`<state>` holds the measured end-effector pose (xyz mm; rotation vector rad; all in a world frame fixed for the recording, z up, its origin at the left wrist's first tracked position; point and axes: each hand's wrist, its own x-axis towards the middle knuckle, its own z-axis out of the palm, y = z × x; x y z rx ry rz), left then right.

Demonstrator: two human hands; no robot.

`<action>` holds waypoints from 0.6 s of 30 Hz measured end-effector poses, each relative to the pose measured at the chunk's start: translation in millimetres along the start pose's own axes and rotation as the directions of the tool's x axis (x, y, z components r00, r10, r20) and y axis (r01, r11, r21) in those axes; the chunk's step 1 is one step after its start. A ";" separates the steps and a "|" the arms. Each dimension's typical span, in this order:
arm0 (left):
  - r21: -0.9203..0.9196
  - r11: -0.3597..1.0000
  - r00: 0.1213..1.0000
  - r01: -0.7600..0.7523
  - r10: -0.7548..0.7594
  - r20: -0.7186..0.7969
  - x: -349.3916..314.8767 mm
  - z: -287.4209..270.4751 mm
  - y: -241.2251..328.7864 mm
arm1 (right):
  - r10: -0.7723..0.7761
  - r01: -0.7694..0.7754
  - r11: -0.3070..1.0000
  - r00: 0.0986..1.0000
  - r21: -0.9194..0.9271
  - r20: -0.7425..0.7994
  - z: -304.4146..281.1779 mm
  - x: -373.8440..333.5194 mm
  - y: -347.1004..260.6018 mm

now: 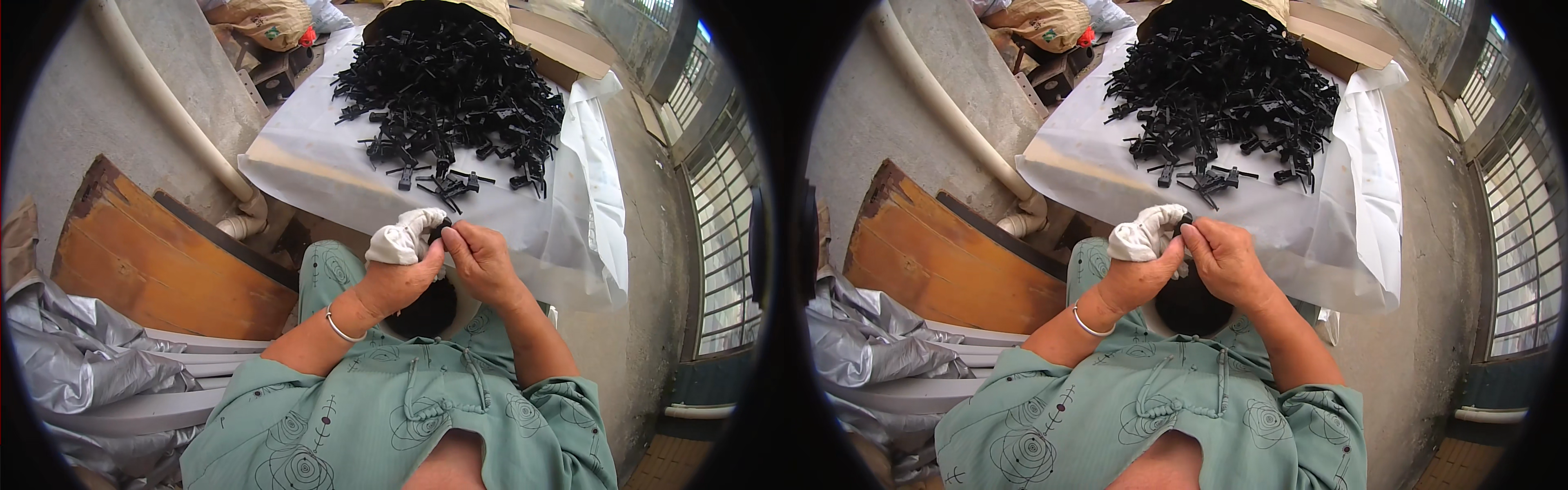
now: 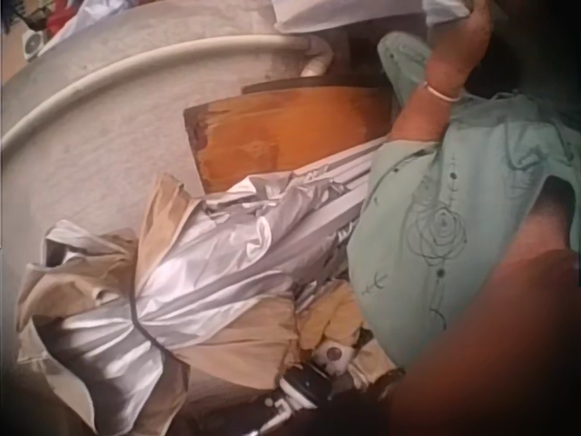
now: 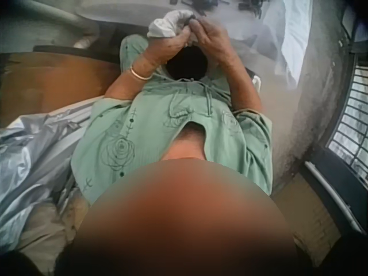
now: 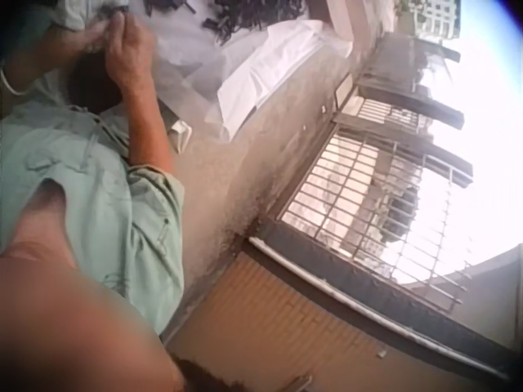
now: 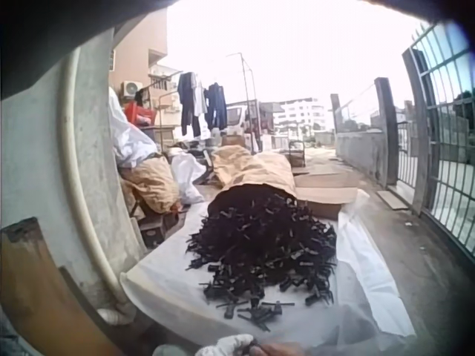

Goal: Wiping and inspecting small black plastic components with a white cloth.

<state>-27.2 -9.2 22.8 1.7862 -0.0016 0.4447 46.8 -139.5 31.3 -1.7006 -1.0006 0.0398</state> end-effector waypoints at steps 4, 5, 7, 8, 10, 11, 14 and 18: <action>0.270 0.946 0.982 -0.180 0.187 -0.001 -2.2 -1.8 -12.0 | 0.204 -0.198 0.967 0.979 0.160 -0.026 20.9 -5.6 13.3; 0.284 0.945 0.985 -0.164 0.171 0.001 -3.7 -1.9 -15.2 | 0.246 -0.232 0.948 0.968 0.218 -0.043 24.7 -6.0 16.6; 0.299 0.943 0.988 -0.147 0.153 0.002 -3.6 -2.2 -13.8 | 0.234 -0.220 0.945 0.972 0.242 -0.030 25.8 -7.7 20.6; 0.225 0.964 0.988 -0.140 0.150 -0.028 -2.3 -2.2 -7.8 | 0.225 -0.213 0.940 0.974 0.267 -0.016 25.7 -8.5 21.7; 0.152 0.980 0.988 -0.132 0.143 -0.064 2.9 -5.4 -8.0 | 0.177 -0.166 0.952 0.984 0.258 -0.018 15.6 -6.4 13.4; 0.042 0.986 0.985 -0.161 0.163 -0.058 8.3 -8.9 -14.1 | 0.126 -0.117 0.961 0.992 0.249 -0.021 9.5 -4.4 9.3; -0.315 0.949 1.000 0.024 -0.018 0.022 11.1 -16.4 -2.9 | 0.196 -0.207 0.971 0.976 0.121 0.099 -0.4 -7.4 24.0; -0.470 0.846 0.967 0.253 -0.222 0.122 8.8 -15.9 1.5 | 0.069 -0.074 0.997 0.991 0.038 0.112 -6.0 -7.9 21.0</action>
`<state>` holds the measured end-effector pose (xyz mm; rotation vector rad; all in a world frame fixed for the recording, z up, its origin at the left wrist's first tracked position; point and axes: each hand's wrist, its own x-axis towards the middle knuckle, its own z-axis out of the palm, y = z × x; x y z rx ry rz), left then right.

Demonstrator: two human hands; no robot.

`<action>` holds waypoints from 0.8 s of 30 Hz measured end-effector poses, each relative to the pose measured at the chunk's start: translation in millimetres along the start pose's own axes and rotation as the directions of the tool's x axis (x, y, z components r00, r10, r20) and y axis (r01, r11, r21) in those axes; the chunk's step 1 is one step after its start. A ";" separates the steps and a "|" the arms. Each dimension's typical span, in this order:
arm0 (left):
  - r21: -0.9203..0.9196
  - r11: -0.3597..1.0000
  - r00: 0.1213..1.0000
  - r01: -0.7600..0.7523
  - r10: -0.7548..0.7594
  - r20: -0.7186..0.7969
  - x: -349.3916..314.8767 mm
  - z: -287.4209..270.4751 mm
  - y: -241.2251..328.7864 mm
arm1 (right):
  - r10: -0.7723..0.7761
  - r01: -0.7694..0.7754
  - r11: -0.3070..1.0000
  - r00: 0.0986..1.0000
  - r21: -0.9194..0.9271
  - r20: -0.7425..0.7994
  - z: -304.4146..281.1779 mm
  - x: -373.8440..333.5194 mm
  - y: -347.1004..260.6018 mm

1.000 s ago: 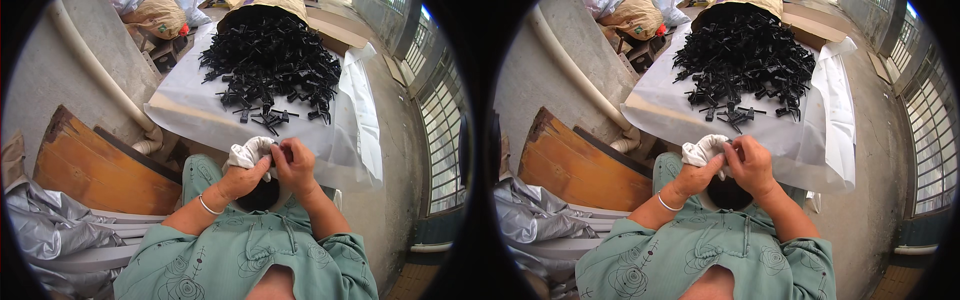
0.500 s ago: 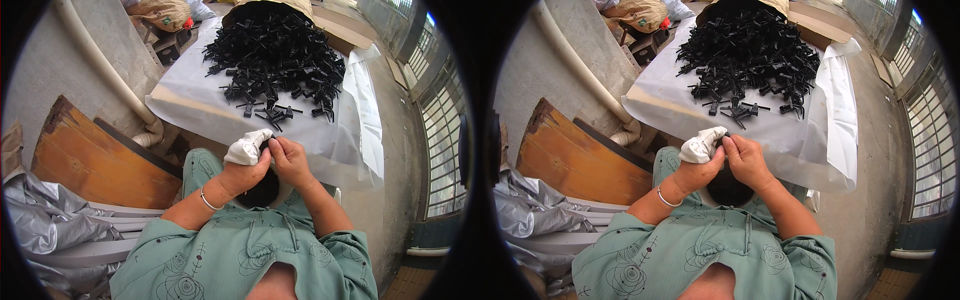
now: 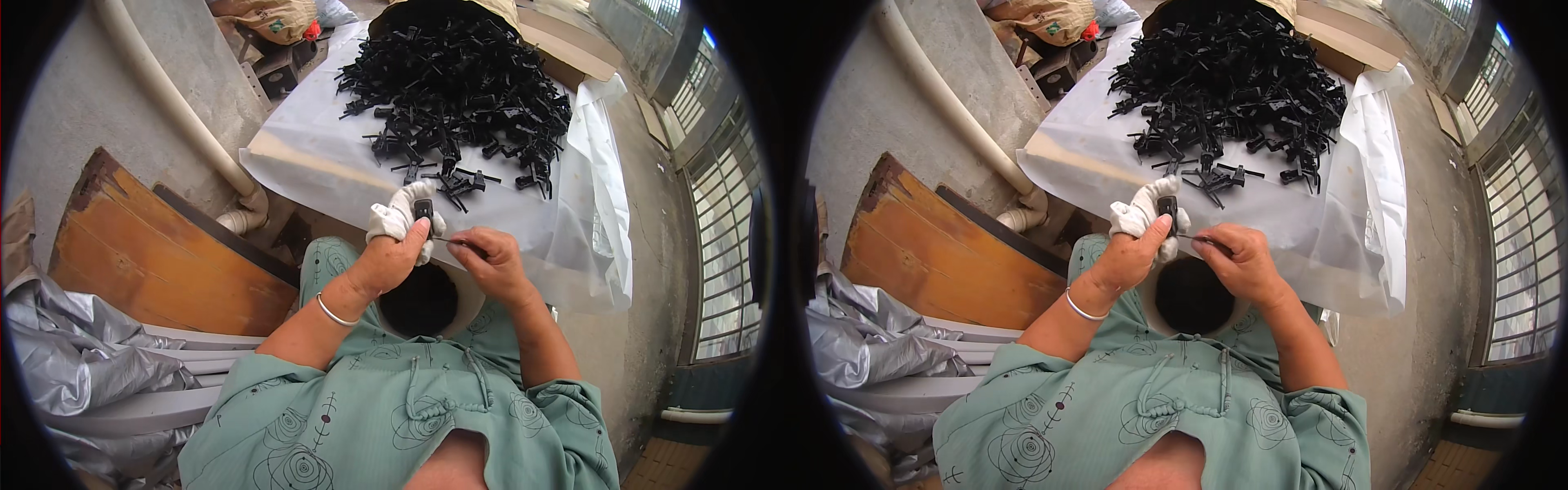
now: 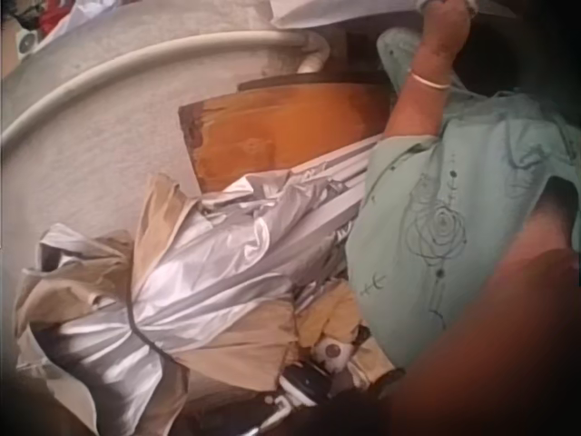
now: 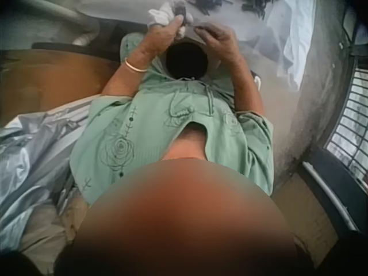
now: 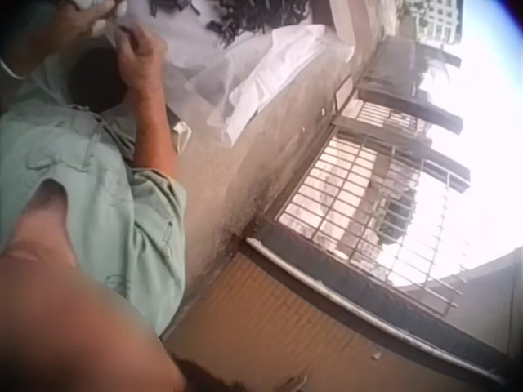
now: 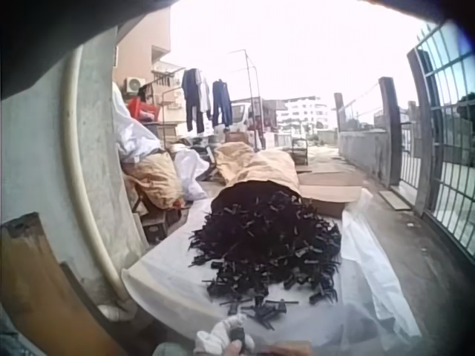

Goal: Wiping and inspecting small black plastic components with a white cloth.

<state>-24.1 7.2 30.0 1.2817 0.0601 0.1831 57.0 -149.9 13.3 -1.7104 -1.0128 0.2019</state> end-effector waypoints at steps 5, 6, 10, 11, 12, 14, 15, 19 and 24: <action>0.220 0.975 0.987 -0.025 -0.011 0.161 -1.5 3.3 6.9 | -0.027 0.039 0.996 0.990 0.084 -0.135 0.6 2.3 -4.7; 0.254 0.966 0.978 -0.046 -0.008 0.209 -3.0 6.2 11.3 | 0.058 -0.038 0.980 0.994 0.195 -0.096 0.6 3.2 -6.6; 0.362 0.926 0.973 -0.106 0.022 0.228 -2.9 5.1 10.5 | 0.121 -0.098 0.940 0.991 0.327 -0.053 5.7 5.2 -10.6; 0.393 0.916 0.980 -0.084 0.005 0.198 -2.8 3.7 9.1 | 0.121 -0.097 0.940 0.991 0.328 -0.052 6.7 5.5 -11.3; 0.394 0.915 0.980 -0.084 0.005 0.197 -1.4 1.2 3.5 | 0.052 -0.040 0.978 0.997 0.205 -0.054 7.6 5.2 -12.5; 0.457 0.850 0.964 -0.262 0.206 0.168 1.4 0.7 -7.6 | -0.011 0.014 0.997 0.999 0.075 -0.048 8.8 4.2 -12.4; 0.455 0.852 0.964 -0.261 0.205 0.168 0.4 1.2 -10.9 | 0.035 -0.034 0.999 0.999 0.038 -0.008 10.4 4.6 -9.6; 0.686 0.669 0.955 -0.286 0.254 0.151 -2.9 8.1 -14.6 | 0.124 -0.122 0.990 0.992 0.077 -0.031 23.1 3.3 0.0; 0.751 0.597 0.959 -0.282 0.173 0.223 -1.6 -4.5 -23.7 | 0.155 -0.157 0.973 0.988 0.167 0.025 20.5 2.4 13.6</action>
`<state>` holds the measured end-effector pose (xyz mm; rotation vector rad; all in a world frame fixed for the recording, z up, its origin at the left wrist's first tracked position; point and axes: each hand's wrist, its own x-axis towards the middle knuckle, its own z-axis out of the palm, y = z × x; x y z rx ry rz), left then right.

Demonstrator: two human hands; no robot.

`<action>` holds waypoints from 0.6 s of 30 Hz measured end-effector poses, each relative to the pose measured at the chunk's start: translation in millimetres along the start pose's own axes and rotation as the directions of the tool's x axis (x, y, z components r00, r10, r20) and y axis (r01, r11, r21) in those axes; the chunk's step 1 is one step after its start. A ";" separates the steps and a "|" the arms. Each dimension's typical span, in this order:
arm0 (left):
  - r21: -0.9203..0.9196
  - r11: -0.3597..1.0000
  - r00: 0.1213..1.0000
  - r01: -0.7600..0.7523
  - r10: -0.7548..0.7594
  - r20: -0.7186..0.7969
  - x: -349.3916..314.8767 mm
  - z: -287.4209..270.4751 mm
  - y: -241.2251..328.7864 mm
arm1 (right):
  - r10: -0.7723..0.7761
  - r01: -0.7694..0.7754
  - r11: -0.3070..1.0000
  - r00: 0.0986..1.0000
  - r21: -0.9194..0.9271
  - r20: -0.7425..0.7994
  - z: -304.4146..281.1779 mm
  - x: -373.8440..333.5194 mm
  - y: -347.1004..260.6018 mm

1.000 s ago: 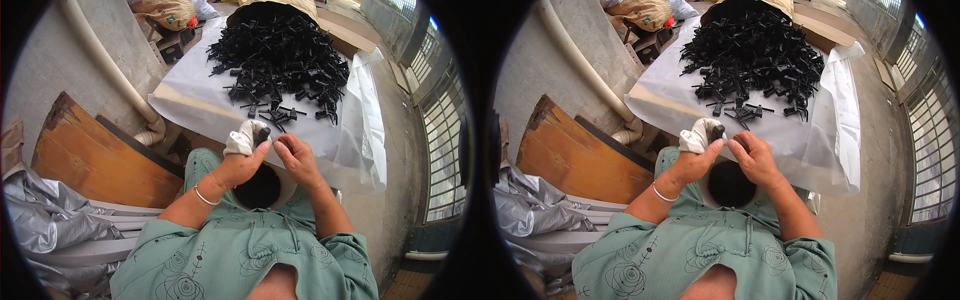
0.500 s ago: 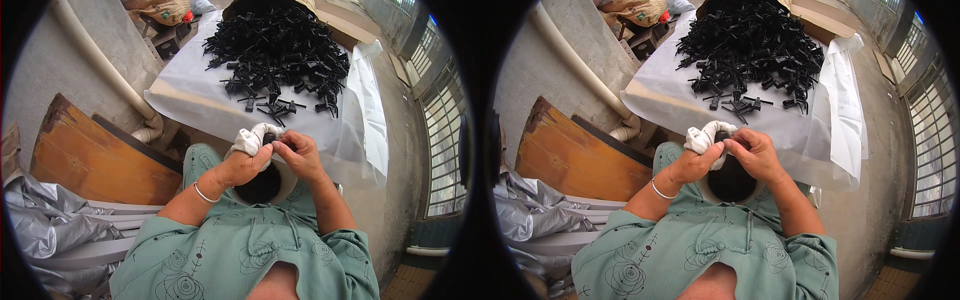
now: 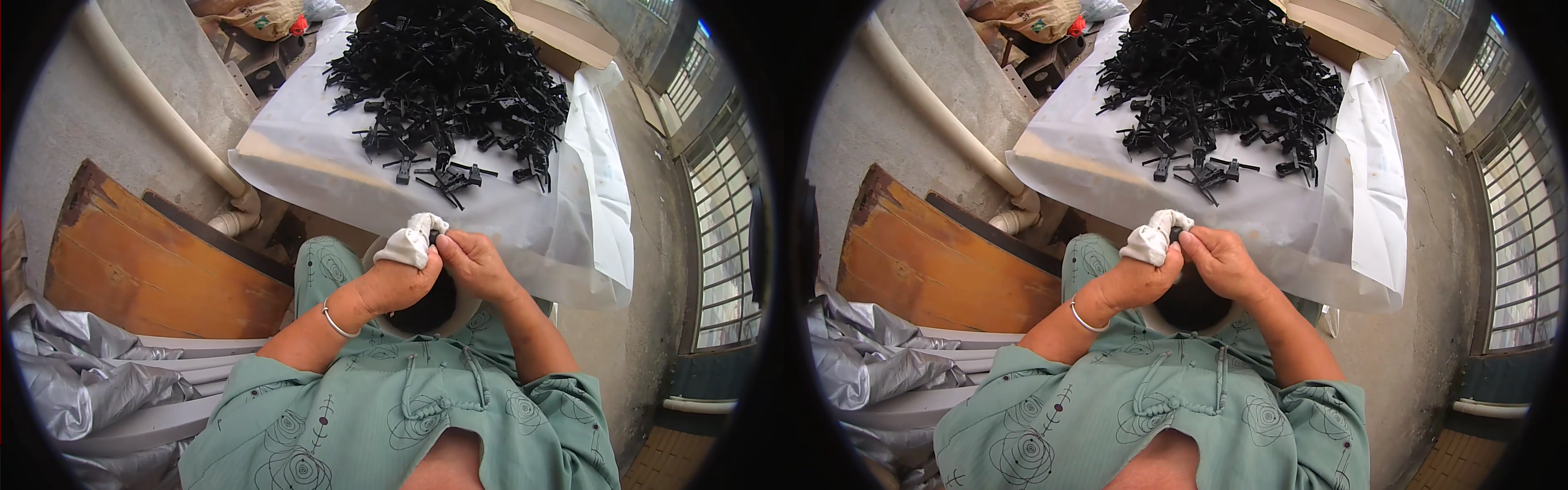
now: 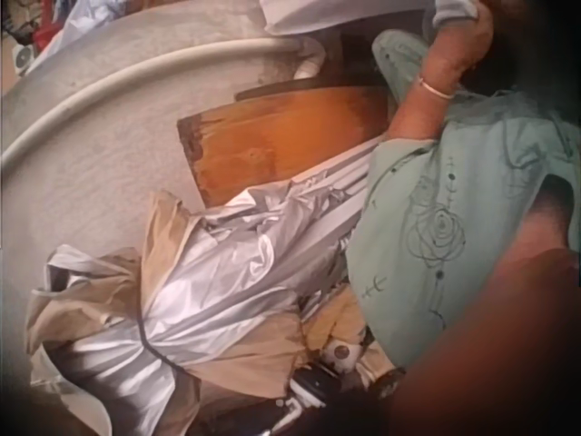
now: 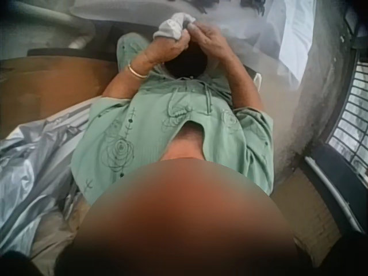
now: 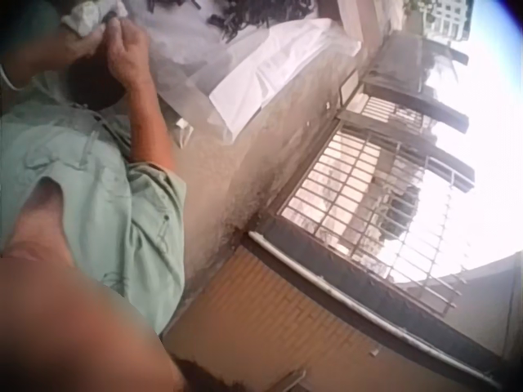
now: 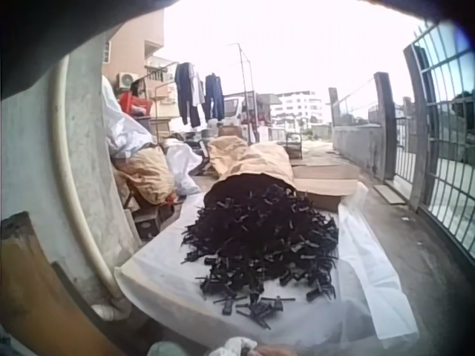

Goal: Wiping and inspecting small black plastic components with a white cloth.

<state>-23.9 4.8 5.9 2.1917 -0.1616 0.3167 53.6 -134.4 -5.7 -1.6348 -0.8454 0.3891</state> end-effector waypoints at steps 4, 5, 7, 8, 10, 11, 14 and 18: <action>0.171 0.978 0.987 -0.120 0.135 -0.082 11.8 -6.7 -14.0 | -0.128 0.012 0.848 0.975 -0.531 -0.182 -24.4 19.4 14.3; 0.345 0.921 0.971 -0.180 0.224 -0.090 14.6 -9.8 -14.4 | -0.289 0.010 0.706 0.917 -0.708 -0.276 -26.5 24.4 21.2; 0.293 0.943 0.977 -0.160 0.194 -0.089 17.5 -10.4 -14.7 | -0.241 -0.034 0.639 0.940 -0.769 -0.241 -27.0 27.7 27.7; 0.254 0.958 0.974 -0.133 0.173 -0.144 18.7 -9.2 -15.4 | -0.277 0.008 0.662 0.932 -0.749 -0.235 -25.8 27.6 28.2; 0.213 0.971 0.969 -0.105 0.149 -0.199 23.1 -4.8 -16.2 | -0.312 0.051 0.683 0.922 -0.729 -0.228 -23.4 24.6 27.2; 0.212 0.967 0.942 -0.144 0.200 -0.271 28.4 -1.8 -16.7 | -0.364 0.096 0.666 0.907 -0.739 -0.211 -22.1 21.2 24.4; 0.237 0.965 0.932 -0.116 0.188 -0.310 40.5 -1.0 -9.2 | -0.446 0.232 0.599 0.891 -0.766 -0.079 -21.2 13.1 8.5; 0.144 0.989 0.981 -0.029 0.056 -0.183 41.5 1.2 -21.1 | -0.497 0.398 0.566 0.864 -0.722 0.087 -20.3 9.9 -5.1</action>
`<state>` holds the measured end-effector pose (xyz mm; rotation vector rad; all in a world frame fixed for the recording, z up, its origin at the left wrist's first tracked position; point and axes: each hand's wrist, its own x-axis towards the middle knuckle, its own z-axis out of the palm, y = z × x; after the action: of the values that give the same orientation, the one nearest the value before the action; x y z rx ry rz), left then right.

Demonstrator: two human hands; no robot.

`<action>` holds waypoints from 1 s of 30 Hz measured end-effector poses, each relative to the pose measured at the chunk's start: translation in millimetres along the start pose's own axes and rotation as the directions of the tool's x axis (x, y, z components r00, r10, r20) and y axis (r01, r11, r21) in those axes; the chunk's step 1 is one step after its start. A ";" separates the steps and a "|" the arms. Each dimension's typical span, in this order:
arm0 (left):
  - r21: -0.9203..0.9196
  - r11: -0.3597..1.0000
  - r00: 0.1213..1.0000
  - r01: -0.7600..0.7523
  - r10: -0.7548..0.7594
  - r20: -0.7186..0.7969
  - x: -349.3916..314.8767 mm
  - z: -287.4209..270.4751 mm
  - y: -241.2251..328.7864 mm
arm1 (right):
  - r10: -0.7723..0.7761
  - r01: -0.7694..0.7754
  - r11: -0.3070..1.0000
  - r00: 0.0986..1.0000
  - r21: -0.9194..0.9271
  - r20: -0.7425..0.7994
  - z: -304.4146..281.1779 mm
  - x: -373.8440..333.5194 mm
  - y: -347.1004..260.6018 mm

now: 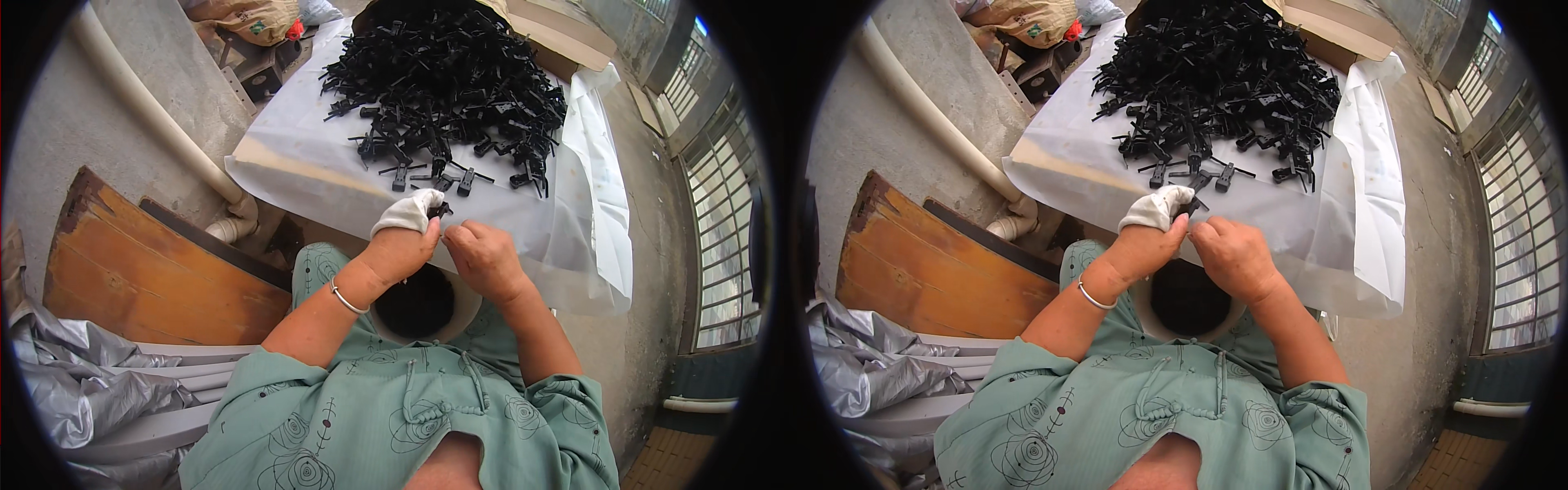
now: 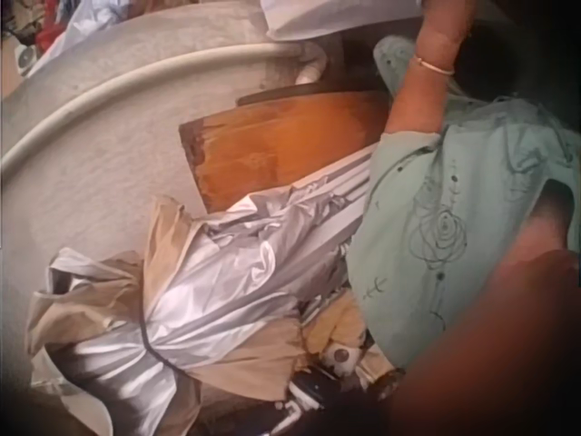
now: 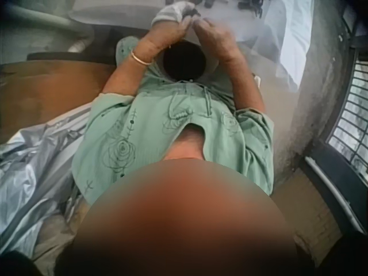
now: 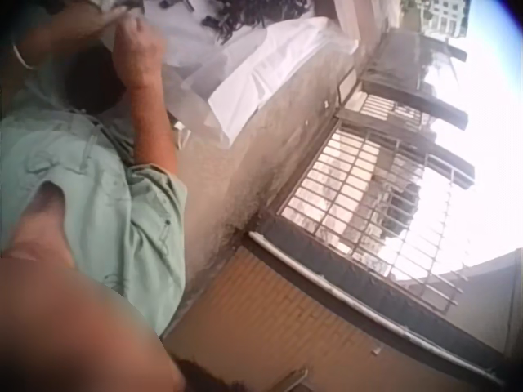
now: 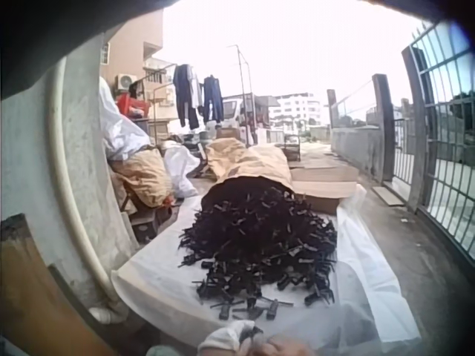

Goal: Wiping and inspecting small black plastic components with a white cloth.

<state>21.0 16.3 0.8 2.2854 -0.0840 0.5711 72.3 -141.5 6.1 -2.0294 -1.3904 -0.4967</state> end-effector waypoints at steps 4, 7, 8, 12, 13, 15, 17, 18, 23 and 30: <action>-0.649 0.615 0.894 0.448 -0.291 0.341 -3.2 -10.8 25.1 | 0.378 -0.327 0.881 0.921 0.342 -0.095 0.8 2.1 -11.6; -0.749 0.519 0.910 0.411 -0.195 0.365 -6.2 -17.7 31.7 | 0.558 -0.410 0.676 0.828 0.612 -0.061 8.5 4.0 -5.8; -0.748 0.521 0.911 0.410 -0.198 0.362 -7.4 -18.9 31.4 | 0.576 -0.463 0.608 0.816 0.644 0.043 6.2 7.1 -6.4; -0.689 0.637 0.937 0.346 -0.191 0.293 -10.7 -18.6 29.1 | 0.473 -0.415 0.595 0.873 0.688 0.117 4.1 5.1 -4.4; -0.657 0.677 0.943 0.332 -0.212 0.258 -12.4 -18.0 29.3 | 0.472 -0.416 0.596 0.873 0.687 0.119 3.7 5.1 -7.9; -0.606 0.745 0.961 0.277 -0.228 0.158 -14.8 -12.9 29.6 | 0.415 -0.376 0.694 0.906 0.615 0.086 3.0 7.4 -16.4; -0.545 0.808 0.972 0.223 -0.228 0.059 -16.7 -8.4 27.1 | 0.449 -0.429 0.695 0.886 0.577 0.118 4.3 8.1 -15.3; -0.361 0.931 0.995 0.059 -0.082 -0.050 -17.9 -6.2 24.6 | 0.482 -0.479 0.692 0.864 0.540 0.148 5.9 8.0 -14.3; -0.038 0.996 0.992 -0.085 0.081 -0.095 -19.6 -5.6 27.4 | 0.575 -0.508 0.470 0.797 0.721 0.187 25.5 -0.2 -16.6; -0.204 0.978 0.993 -0.029 0.005 -0.118 -23.4 0.8 17.7 | 0.549 -0.523 0.427 0.798 0.737 0.248 28.8 -5.2 -13.7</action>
<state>-3.8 0.7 2.1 2.0485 -0.1010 0.6721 56.5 -122.1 -14.5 -1.5370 -0.6269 0.3511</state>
